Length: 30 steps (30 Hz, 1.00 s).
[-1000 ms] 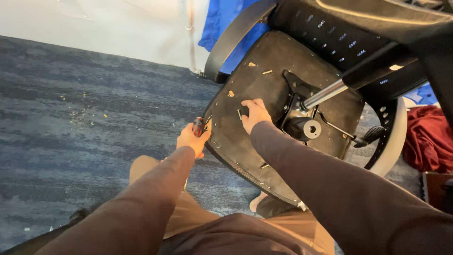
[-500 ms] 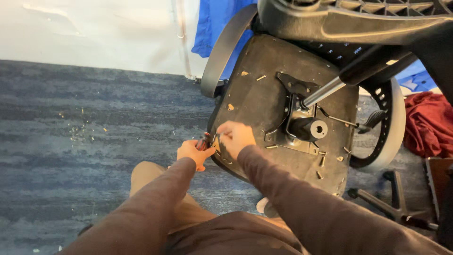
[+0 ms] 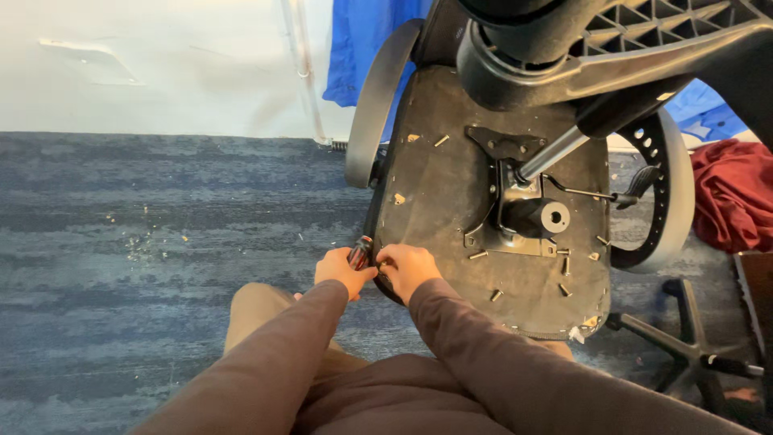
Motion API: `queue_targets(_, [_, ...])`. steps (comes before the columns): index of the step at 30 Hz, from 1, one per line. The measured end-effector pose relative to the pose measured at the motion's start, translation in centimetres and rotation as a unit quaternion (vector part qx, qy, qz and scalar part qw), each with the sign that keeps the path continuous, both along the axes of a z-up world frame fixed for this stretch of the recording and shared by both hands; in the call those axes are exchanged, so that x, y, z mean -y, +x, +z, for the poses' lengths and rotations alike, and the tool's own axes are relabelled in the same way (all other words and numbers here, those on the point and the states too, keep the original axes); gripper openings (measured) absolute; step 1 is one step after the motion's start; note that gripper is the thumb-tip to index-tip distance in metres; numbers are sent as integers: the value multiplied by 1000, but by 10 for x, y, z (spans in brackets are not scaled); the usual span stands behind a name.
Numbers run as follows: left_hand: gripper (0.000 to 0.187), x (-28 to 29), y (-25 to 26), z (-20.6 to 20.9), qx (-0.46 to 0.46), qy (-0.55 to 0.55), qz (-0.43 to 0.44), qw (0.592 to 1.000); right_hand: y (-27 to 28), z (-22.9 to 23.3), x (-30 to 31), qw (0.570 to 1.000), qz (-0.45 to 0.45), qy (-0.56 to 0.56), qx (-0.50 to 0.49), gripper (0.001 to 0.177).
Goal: The person uses a screwdriver to tighten screws on the underside of an office chair base and seat. They work on multiple fasteners around the base and seat area, securing the components together.
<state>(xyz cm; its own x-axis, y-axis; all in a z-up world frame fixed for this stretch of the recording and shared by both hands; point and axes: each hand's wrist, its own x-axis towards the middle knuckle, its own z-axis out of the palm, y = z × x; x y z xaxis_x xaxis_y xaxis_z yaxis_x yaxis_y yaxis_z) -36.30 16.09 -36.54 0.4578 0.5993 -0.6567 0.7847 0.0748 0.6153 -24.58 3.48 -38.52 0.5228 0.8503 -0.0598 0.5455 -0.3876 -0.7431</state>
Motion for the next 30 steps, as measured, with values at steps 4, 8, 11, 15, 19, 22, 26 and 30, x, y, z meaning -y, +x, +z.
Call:
queue_targets(4, [34, 4, -1, -13, -6, 21, -15, 1000, 4, -6, 2, 997, 51, -33, 47, 15])
queue_targets(8, [36, 9, -5, -23, -9, 87, -38, 995, 4, -2, -4, 988, 88, -83, 93, 23])
queue_targets(11, [34, 12, -8, -28, 0, 112, -33, 993, 3, 6, -13, 974, 134, -93, 159, 24])
queue_targets(15, [28, 18, -6, -26, 55, 157, -12, 986, -1, 22, -20, 983, 65, -155, 73, 28])
queue_targets(19, [38, 26, -6, -18, 134, -7, 75, 988, -6, 33, -25, 984, -9, -180, 14, 35])
queue_targets(22, [41, 31, -4, -10, 151, -2, 109, 983, -6, 37, -23, 981, 4, -193, 12, 34])
queue_targets(26, [37, 33, -6, -3, 130, -12, 142, 981, -1, 30, -16, 987, 82, -130, 49, 26])
queue_targets(30, [35, 33, -7, -4, 131, -24, 143, 981, 5, 10, -10, 966, 180, -147, 110, 23])
